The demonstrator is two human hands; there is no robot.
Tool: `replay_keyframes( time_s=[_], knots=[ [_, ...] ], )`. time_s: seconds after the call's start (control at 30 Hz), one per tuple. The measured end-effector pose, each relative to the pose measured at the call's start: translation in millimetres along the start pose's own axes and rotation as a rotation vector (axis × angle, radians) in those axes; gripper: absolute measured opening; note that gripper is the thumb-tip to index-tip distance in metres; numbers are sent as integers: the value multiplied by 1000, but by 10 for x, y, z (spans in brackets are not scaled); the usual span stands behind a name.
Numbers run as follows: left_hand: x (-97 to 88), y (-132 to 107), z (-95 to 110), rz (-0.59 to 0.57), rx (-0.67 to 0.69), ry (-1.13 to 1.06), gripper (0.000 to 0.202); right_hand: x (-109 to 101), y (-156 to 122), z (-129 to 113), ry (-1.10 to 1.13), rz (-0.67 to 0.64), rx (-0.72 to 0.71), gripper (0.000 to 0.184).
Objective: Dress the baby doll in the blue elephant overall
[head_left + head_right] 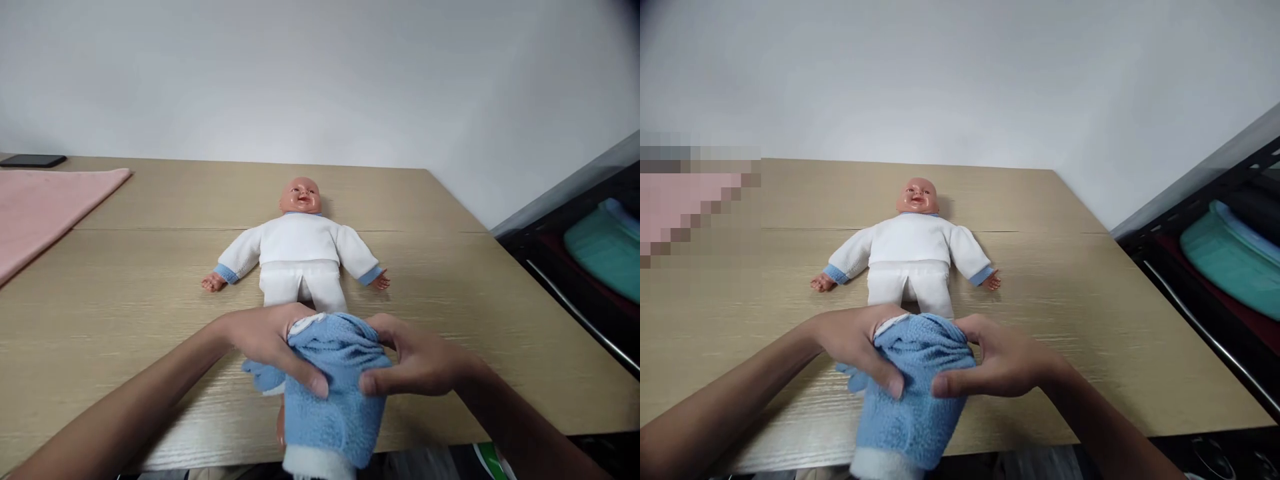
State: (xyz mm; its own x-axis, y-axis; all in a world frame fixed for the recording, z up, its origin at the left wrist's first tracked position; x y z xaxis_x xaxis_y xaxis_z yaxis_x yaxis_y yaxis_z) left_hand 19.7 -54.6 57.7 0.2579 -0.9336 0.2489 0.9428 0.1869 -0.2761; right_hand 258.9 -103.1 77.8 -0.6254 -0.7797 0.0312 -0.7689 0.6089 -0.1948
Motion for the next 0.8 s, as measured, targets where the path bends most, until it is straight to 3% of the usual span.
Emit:
replay_keyframes(
  time_s=[0.1,0.17,0.37,0.5,0.57,0.63,0.73,0.8],
  knots=[
    [-13,22,6,50,172,32,31,19,-3,-33,-20,24,-46,34],
    [-34,24,-8,68,196,56,30,20,-10,-13,3,52,-69,30],
    [-115,-7,-72,79,145,78,59,17,-29,140,225,81,36,45],
    [-55,0,-6,-79,101,-27,79,114,-7,71,256,80,26,59],
    [2,8,38,-125,61,1,72,193,1,9,225,111,39,71],
    [36,14,61,-39,32,84,58,263,-9,-31,162,189,88,72],
    [50,6,56,148,27,119,50,311,-53,-27,92,326,96,59],
    [55,-3,46,174,39,77,51,301,-78,26,138,396,43,54]
  ],
)
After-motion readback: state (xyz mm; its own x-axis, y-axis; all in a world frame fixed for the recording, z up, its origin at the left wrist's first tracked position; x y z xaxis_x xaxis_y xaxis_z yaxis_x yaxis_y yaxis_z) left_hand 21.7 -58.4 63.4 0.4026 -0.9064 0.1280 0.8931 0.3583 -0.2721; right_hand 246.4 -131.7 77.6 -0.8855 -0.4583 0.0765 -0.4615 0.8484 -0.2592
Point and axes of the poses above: each hand's wrist, its own y-axis towards the middle knuckle, its own x-axis out of the palm, z = x × y, the point moved 2 cm from there along y, towards the middle knuckle, and after that the axes turned 2 degrees about -x, right-handed, at the moved point
